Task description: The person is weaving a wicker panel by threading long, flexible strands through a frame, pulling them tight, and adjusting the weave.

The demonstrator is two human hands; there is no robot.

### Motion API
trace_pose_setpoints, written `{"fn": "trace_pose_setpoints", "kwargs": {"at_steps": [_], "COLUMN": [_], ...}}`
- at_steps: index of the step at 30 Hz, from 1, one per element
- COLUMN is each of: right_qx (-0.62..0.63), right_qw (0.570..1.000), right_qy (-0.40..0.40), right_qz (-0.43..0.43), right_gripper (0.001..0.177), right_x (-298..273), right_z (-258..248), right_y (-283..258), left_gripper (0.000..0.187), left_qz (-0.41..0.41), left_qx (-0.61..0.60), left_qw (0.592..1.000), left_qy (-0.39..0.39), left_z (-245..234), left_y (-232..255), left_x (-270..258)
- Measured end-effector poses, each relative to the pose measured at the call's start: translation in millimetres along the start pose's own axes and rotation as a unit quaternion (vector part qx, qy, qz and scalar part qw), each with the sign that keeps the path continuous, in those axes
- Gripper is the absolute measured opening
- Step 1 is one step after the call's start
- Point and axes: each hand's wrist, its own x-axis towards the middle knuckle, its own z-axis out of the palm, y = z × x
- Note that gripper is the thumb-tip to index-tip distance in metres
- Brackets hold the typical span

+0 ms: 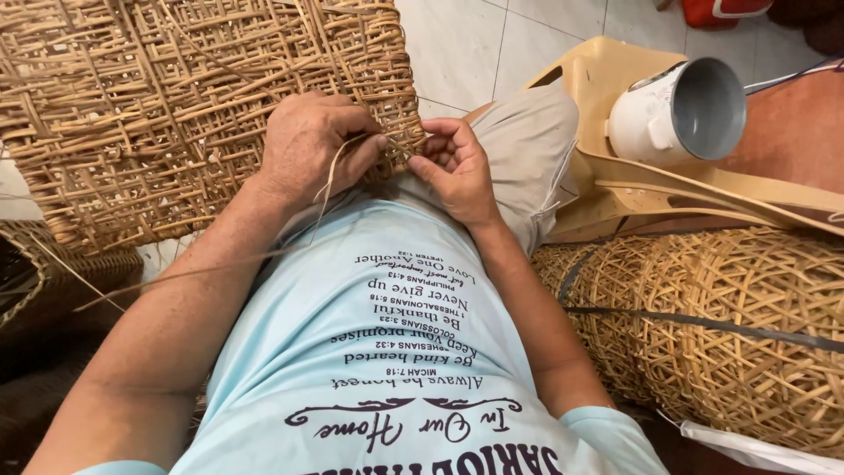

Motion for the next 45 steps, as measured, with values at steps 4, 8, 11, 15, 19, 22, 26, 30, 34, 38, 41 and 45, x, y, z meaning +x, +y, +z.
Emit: {"fn": "trace_pose_setpoints", "kwargs": {"at_steps": [4,8,11,15,19,22,26,30,34,38,41,45], "right_qx": [0.027,0.019,0.008,-0.037,-0.013,-0.003,0.006,-0.007,-0.017,-0.017,-0.039,-0.049], "right_qw": [0.999,0.999,0.999,0.999,0.999,0.999,0.999,0.999,1.0,1.0,0.999,0.997], "right_qy": [0.01,0.01,0.014,0.016,0.012,0.012,0.012,0.012,0.011,0.013,0.015,0.022], "right_qz": [0.03,0.038,0.031,0.021,0.039,0.049,0.05,0.034,0.019,0.002,-0.029,-0.05], "right_gripper": [0.052,0.051,0.052,0.053,0.054,0.055,0.055,0.053,0.052,0.051,0.049,0.043], "right_x": [7.2,7.6,6.8,4.7,6.5,7.3,7.5,4.6,3.5,2.8,1.9,-0.7], "right_z": [-5.6,-2.3,-3.8,-1.3,-4.4,-2.6,-7.6,-3.2,-2.6,-1.8,1.4,6.2], "right_y": [20.0,21.2,20.9,9.8,15.1,15.7,17.9,10.2,8.0,11.1,8.5,6.3], "left_gripper": [0.012,0.012,0.015,0.015,0.017,0.011,0.013,0.012,0.011,0.011,0.012,0.011], "left_qz": [-0.022,-0.022,-0.017,-0.023,-0.022,-0.028,-0.019,-0.008,0.007,0.021,0.023,0.022], "left_qx": [-0.012,0.014,0.02,0.024,-0.013,-0.034,-0.089,-0.105,-0.144,-0.148,-0.151,-0.167], "left_qw": [1.0,0.999,0.999,0.999,1.0,0.998,0.996,0.994,0.989,0.987,0.987,0.984], "left_qy": [0.016,0.02,0.023,-0.001,-0.014,-0.033,-0.003,-0.001,-0.025,-0.051,-0.049,-0.056], "left_z": [17.1,20.3,23.3,18.1,8.9,-0.3,0.0,-0.9,-18.6,-16.8,-13.6,-10.6], "left_y": [-13.7,-15.3,-18.5,-16.2,-10.8,-3.8,-5.1,-7.0,5.0,-2.8,-7.2,-11.2], "left_x": [-3.6,-5.3,-4.3,-3.7,-3.5,-1.6,-2.9,-6.5,-8.2,-9.5,-9.9,-10.8]}}
